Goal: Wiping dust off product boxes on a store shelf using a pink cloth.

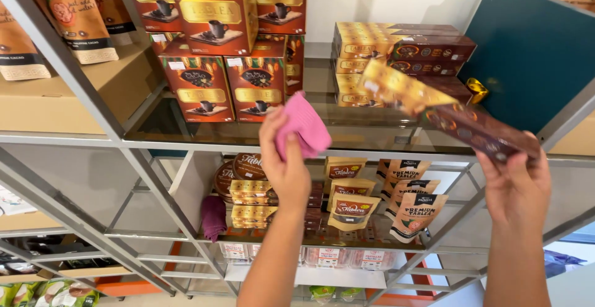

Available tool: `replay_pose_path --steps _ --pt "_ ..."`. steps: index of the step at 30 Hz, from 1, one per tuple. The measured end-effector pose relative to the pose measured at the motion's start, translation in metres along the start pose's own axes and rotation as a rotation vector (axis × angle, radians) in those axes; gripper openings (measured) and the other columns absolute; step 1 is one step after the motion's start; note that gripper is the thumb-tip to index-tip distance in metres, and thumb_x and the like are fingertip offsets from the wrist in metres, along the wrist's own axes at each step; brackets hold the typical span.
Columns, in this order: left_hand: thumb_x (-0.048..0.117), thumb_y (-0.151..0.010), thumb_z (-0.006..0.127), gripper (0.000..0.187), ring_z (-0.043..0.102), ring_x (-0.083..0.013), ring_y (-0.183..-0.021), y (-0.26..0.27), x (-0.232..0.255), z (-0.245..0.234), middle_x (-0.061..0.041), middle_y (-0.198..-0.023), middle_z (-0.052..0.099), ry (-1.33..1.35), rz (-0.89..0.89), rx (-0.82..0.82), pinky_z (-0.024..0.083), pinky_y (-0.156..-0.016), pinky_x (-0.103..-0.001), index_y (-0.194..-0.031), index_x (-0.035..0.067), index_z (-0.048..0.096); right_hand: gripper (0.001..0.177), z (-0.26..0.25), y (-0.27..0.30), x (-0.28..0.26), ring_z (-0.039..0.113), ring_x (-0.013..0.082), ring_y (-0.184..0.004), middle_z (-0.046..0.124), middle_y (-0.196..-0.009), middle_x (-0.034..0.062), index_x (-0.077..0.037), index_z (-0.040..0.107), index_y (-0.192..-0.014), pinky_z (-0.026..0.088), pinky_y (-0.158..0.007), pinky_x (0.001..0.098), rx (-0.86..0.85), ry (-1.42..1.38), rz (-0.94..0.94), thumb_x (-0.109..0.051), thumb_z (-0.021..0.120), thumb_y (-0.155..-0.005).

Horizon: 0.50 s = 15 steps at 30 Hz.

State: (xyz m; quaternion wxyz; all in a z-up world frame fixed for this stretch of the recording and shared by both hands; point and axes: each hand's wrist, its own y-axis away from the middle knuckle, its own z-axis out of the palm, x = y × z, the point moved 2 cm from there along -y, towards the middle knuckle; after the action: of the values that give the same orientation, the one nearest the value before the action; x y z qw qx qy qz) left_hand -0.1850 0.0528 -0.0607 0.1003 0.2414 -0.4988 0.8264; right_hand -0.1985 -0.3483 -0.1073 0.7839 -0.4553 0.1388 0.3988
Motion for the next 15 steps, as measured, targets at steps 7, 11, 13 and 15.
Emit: replay_pose_path --steps 7,11,13,15 --pt "0.003 -0.105 0.058 0.027 0.054 -0.0344 -0.142 0.017 0.04 0.006 -0.025 -0.151 0.048 -0.208 0.224 -0.236 0.044 -0.12 -0.044 -0.132 0.002 0.058 0.033 0.01 0.062 -0.02 0.065 0.0301 -0.129 0.057 -0.135 0.0151 -0.002 0.047 -0.142 0.056 -0.111 0.0483 -0.029 0.125 -0.067 -0.01 0.066 -0.117" --pt "-0.002 -0.099 0.056 0.038 0.052 -0.0435 -0.143 0.023 0.055 0.021 -0.024 -0.153 0.048 -0.305 0.188 -0.519 0.038 -0.123 -0.054 -0.136 0.003 0.059 0.034 0.023 0.087 -0.025 0.064 0.0342 -0.13 0.056 -0.139 0.0191 -0.001 0.047 -0.137 0.056 -0.108 0.0542 -0.012 0.249 -0.105 -0.007 0.069 -0.111" --pt "-0.002 -0.095 0.058 0.041 0.053 -0.0441 -0.141 0.037 0.066 0.033 -0.022 -0.153 0.05 -0.382 0.175 -0.606 0.032 -0.125 -0.059 -0.135 0.004 0.06 0.034 0.032 0.093 -0.026 0.063 0.0346 -0.131 0.056 -0.138 0.0195 -0.001 0.048 -0.135 0.056 -0.109 0.0556 -0.014 0.283 -0.122 -0.007 0.07 -0.11" --pt "-0.001 -0.091 0.06 0.045 0.056 -0.0368 -0.14 0.063 0.078 0.048 -0.017 -0.152 0.053 -0.344 0.195 -0.819 0.029 -0.13 -0.061 -0.135 0.008 0.061 0.038 0.042 0.095 -0.027 0.063 0.0331 -0.13 0.055 -0.14 0.0186 -0.002 0.049 -0.134 0.055 -0.109 0.0572 -0.066 0.292 -0.138 -0.006 0.072 -0.105"
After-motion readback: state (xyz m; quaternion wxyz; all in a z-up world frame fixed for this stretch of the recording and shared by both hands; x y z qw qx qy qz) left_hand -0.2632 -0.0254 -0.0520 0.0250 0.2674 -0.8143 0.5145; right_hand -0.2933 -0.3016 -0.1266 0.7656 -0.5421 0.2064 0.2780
